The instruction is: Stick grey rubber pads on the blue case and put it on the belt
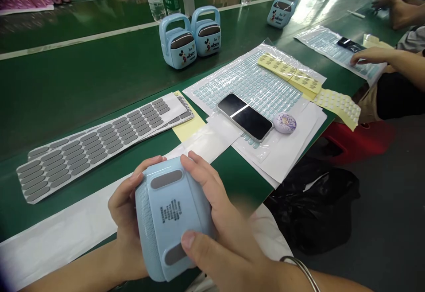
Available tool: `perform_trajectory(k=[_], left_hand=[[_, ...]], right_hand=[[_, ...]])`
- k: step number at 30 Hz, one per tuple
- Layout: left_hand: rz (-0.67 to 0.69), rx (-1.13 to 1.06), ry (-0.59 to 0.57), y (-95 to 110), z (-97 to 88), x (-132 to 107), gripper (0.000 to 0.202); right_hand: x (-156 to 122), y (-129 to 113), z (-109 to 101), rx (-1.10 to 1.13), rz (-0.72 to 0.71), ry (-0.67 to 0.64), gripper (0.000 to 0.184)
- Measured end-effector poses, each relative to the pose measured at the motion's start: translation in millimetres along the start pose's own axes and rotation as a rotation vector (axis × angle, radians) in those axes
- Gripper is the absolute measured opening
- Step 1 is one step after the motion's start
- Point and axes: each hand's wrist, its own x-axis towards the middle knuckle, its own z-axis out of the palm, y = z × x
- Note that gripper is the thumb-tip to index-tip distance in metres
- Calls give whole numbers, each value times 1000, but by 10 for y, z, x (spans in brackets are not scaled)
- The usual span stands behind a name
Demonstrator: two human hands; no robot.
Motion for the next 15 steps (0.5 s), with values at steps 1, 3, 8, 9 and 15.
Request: perform_trajectory(k=[1,3,8,9,15], left_hand=[[6,8,-7,-3,-1,3,126],[21,21,-18,-4,-3,9,130],[-18,14,-4,0,-13,20,119],[-41,1,-1,-11,-21,18,115],[-81,-128,-86,-150,-69,-96,133]], right_hand=[[-14,3,3,35,7,7,67],[-45,13,5,115,19,12,64],[-32,56,-15,181,35,-35,69],[-13,70,-13,179,34,-55,74],[2,300,72,-24,-103,-2,79]])
